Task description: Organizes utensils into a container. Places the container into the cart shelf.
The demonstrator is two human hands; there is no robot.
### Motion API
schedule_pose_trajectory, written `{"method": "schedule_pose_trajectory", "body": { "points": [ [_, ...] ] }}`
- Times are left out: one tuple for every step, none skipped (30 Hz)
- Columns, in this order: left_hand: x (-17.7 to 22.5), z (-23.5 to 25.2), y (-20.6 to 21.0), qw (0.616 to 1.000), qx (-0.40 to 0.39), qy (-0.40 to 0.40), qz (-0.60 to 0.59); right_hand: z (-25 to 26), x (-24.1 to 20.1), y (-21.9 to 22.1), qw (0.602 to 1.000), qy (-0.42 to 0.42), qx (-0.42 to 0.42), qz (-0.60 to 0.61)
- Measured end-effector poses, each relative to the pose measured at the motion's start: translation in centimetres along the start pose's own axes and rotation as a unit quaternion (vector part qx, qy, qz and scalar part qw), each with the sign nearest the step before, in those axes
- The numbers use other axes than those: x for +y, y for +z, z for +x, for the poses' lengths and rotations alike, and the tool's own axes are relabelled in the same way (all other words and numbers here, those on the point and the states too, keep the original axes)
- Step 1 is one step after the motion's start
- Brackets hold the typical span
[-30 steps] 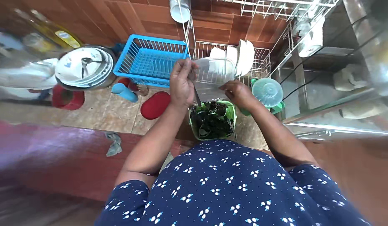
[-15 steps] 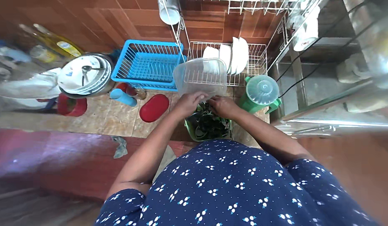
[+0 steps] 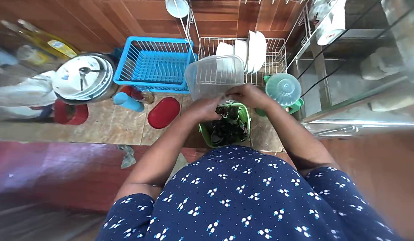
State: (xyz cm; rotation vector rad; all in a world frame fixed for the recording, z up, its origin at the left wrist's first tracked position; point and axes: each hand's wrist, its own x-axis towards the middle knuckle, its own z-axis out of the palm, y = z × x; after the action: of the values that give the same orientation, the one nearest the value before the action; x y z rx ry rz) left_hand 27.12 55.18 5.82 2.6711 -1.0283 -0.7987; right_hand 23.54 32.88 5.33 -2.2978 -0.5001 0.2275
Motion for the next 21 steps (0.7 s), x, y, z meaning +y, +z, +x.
{"method": "schedule_pose_trajectory", "body": {
  "points": [
    [-0.1, 0.1, -0.1, 1.0, -0.005, 0.015, 0.005, -0.4, 0.8, -0.6, 0.999, 0.016, 0.025, -0.015],
    [-0.2, 0.2, -0.2, 0.999, -0.012, 0.029, 0.01, -0.9, 1.5, -0.9, 0.998, 0.033, 0.038, -0.033],
    [-0.2, 0.4, -0.4, 0.999, -0.018, 0.041, 0.016, -1.5, 1.9, -1.1, 0.997, 0.05, 0.025, -0.054],
    [-0.1, 0.5, -0.6, 0.998, -0.026, 0.05, 0.023, -2.0, 2.1, -0.9, 0.995, 0.068, -0.006, -0.076],
    [0.2, 0.7, -0.7, 0.997, -0.037, 0.055, 0.03, -2.3, 2.2, -0.5, 0.991, 0.082, -0.039, -0.098],
    [0.6, 0.8, -0.9, 0.996, -0.049, 0.06, 0.036, -2.6, 2.3, 0.2, 0.985, 0.097, -0.068, -0.123],
    [0.9, 1.0, -0.9, 0.995, -0.06, 0.067, 0.047, -2.7, 2.4, 0.9, 0.978, 0.114, -0.086, -0.152],
    [1.1, 1.4, -0.8, 0.993, -0.064, 0.076, 0.061, -2.8, 2.4, 1.5, 0.973, 0.126, -0.093, -0.173],
    [1.1, 1.7, -0.6, 0.992, -0.061, 0.086, 0.075, -2.8, 2.5, 2.1, 0.97, 0.131, -0.088, -0.187],
    [1.0, 2.0, -0.4, 0.99, -0.057, 0.098, 0.086, -2.8, 2.8, 2.6, 0.97, 0.127, -0.068, -0.193],
    [0.8, 2.2, -0.3, 0.988, -0.051, 0.112, 0.093, -2.8, 3.1, 3.1, 0.972, 0.115, -0.042, -0.199],
    [0.7, 2.3, -0.3, 0.986, -0.044, 0.126, 0.098, -2.8, 3.5, 3.6, 0.974, 0.097, -0.02, -0.206],
    [0.7, 2.2, -0.3, 0.984, -0.041, 0.136, 0.104, -2.8, 3.8, 4.1, 0.974, 0.079, -0.003, -0.213],
    [0.8, 2.0, -0.2, 0.982, -0.039, 0.143, 0.114, -2.8, 3.9, 4.5, 0.974, 0.066, 0.005, -0.218],
    [0.8, 1.8, -0.1, 0.98, -0.034, 0.151, 0.122, -2.8, 4.0, 4.7, 0.974, 0.061, 0.008, -0.22],
    [0.7, 1.6, 0.1, 0.979, -0.027, 0.16, 0.126, -2.8, 3.9, 4.9, 0.974, 0.061, 0.007, -0.219],
    [0.5, 1.3, 0.2, 0.978, -0.019, 0.167, 0.126, -2.8, 3.8, 5.0, 0.975, 0.066, 0.001, -0.213],
    [0.1, 1.0, 0.4, 0.978, -0.009, 0.173, 0.119, -2.7, 3.6, 4.9, 0.977, 0.073, -0.006, -0.201],
    [-0.3, 0.6, 0.3, 0.979, -0.002, 0.173, 0.108, -2.7, 3.4, 4.7, 0.979, 0.084, -0.016, -0.184],
    [-0.4, 0.1, 0.1, 0.982, -0.001, 0.164, 0.094, -2.6, 3.3, 4.3, 0.982, 0.099, -0.025, -0.159],
    [-0.5, -0.3, -0.1, 0.986, -0.001, 0.151, 0.076, -2.5, 3.1, 3.8, 0.984, 0.113, -0.031, -0.137]
  ]
}}
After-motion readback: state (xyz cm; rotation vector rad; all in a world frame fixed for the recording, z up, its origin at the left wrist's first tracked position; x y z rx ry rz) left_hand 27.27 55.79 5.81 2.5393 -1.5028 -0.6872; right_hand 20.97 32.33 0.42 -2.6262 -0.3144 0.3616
